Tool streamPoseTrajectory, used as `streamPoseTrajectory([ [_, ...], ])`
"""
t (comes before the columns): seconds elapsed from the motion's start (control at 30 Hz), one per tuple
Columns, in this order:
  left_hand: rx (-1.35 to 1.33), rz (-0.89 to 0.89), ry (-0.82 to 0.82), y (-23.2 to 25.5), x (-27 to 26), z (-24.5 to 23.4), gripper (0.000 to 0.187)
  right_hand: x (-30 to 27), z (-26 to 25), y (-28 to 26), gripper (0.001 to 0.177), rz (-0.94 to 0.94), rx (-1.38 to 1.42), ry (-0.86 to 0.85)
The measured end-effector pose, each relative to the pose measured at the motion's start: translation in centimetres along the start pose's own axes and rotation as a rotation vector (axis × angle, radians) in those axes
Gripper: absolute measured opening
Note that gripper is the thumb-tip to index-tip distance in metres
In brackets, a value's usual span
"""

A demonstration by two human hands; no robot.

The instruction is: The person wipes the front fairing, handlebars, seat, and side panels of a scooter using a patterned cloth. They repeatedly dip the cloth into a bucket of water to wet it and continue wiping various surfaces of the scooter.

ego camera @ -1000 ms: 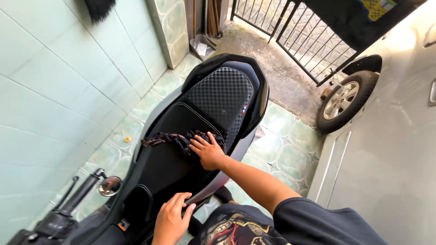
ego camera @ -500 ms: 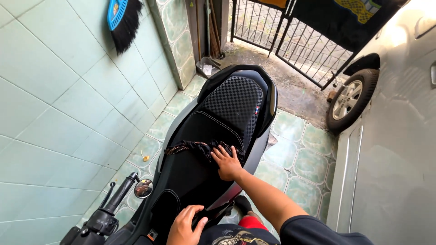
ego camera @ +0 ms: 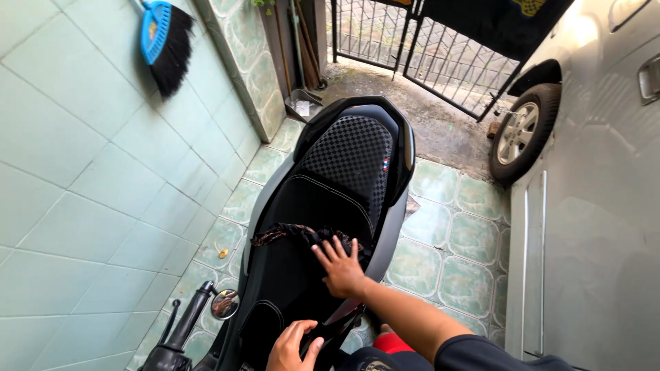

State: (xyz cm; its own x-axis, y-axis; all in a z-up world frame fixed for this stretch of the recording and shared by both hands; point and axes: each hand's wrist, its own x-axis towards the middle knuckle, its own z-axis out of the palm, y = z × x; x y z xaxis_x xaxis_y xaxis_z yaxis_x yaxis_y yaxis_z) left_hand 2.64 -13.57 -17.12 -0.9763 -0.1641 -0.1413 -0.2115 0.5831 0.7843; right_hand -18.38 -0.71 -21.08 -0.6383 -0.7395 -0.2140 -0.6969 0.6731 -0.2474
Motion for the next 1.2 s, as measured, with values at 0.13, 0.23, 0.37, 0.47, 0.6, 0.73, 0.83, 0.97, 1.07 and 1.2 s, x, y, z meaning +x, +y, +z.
streamPoseTrajectory([
  [0.13, -0.048, 0.106, 0.037, -2.2, 1.5, 2.2, 0.038, -1.8, -1.4, -1.2, 0.098, -0.009, 0.084, -0.012],
  [0.23, -0.021, 0.073, 0.011, -3.0, 3.5, 3.4, 0.045, -1.1, 1.8, 1.4, 0.090, -0.078, 0.041, -0.087],
  [0.37, 0.021, 0.072, -0.014, -1.5, 6.0, 3.6, 0.046, 1.5, 5.4, 6.8, 0.077, -0.340, -0.188, 0.353],
  [0.47, 0.057, 0.091, 0.005, -1.3, 7.3, 3.0, 0.045, 4.1, 1.9, 9.8, 0.070, -0.347, -0.273, 0.373],
  [0.6, 0.077, -0.019, 0.027, -4.1, 9.1, 4.4, 0.046, 8.3, -5.0, 15.0, 0.050, -0.328, -0.263, 0.519],
  [0.73, 0.128, -0.209, -0.003, -5.5, 10.8, 6.3, 0.047, 11.4, -9.8, 20.2, 0.039, -0.145, -0.151, 0.468],
  [0.83, 0.233, -0.264, -0.157, -5.5, 11.1, 6.7, 0.050, 12.6, -10.5, 22.3, 0.040, 0.071, -0.103, 0.589],
  [0.97, 0.239, -0.204, -0.267, -2.2, 13.3, 6.7, 0.047, 10.4, -10.2, 19.2, 0.061, 0.111, -0.023, 0.602],
  [1.07, 0.245, -0.168, -0.225, -1.9, 15.0, 7.7, 0.050, 7.4, -9.9, 14.1, 0.078, 0.005, 0.145, 0.607],
  [1.2, 0.199, 0.042, 0.005, 1.1, 17.1, 7.5, 0.058, 5.7, -8.7, 11.1, 0.080, -0.198, 0.125, 0.406],
])
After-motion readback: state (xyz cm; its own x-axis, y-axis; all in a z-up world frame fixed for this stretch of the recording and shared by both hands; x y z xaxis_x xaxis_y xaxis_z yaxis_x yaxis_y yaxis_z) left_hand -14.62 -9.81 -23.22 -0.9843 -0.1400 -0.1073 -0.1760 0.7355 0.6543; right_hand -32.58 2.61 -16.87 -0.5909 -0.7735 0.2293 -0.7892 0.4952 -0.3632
